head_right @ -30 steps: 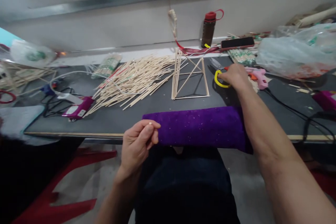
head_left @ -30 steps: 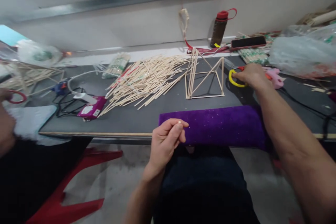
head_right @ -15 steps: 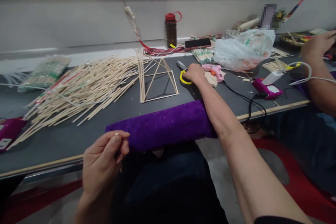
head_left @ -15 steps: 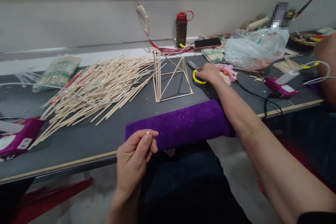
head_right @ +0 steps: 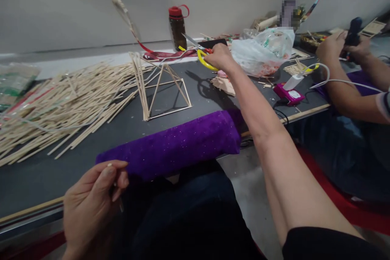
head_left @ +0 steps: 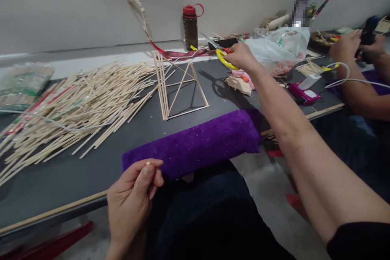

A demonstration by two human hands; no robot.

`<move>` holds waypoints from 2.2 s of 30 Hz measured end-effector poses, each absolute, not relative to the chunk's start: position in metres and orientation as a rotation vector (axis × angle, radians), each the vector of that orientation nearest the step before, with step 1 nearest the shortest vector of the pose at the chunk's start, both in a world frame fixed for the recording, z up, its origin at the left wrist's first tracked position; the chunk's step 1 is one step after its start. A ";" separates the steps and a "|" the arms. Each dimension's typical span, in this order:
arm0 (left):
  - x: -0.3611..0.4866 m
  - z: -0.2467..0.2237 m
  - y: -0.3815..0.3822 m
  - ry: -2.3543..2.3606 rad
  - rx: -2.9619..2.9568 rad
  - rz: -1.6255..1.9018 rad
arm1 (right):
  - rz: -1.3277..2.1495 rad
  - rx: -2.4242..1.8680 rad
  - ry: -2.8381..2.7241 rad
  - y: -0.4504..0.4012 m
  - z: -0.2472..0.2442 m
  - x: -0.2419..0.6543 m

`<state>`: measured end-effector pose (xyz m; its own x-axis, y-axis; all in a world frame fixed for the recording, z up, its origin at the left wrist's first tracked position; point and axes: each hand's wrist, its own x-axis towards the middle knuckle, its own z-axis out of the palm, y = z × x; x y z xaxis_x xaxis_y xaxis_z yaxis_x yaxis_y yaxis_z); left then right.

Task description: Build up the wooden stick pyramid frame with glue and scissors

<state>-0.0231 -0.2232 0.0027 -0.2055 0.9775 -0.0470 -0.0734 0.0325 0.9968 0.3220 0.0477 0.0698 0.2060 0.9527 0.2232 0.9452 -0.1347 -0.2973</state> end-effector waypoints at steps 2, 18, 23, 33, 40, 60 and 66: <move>-0.023 0.000 -0.224 1.329 1.004 1.339 | 0.069 -2.099 -1.808 0.046 0.069 0.325; -0.027 -0.005 -0.225 1.317 1.001 1.306 | 0.048 -2.432 -1.793 0.009 0.010 0.312; -0.023 0.009 -0.220 1.201 1.043 1.338 | -0.019 -2.139 -1.921 -0.007 0.026 0.303; 0.008 0.042 -0.191 0.907 1.144 1.426 | 0.775 -0.677 -2.014 -0.122 0.097 0.197; 0.010 0.055 -0.177 1.047 1.154 1.424 | 0.873 -0.726 -2.039 -0.125 0.103 0.171; 0.008 0.043 -0.158 1.135 1.137 1.159 | 0.905 -0.559 -1.737 -0.075 0.148 0.186; -0.008 0.051 -0.117 1.179 1.287 1.427 | 0.809 -0.745 -1.571 -0.006 0.170 0.199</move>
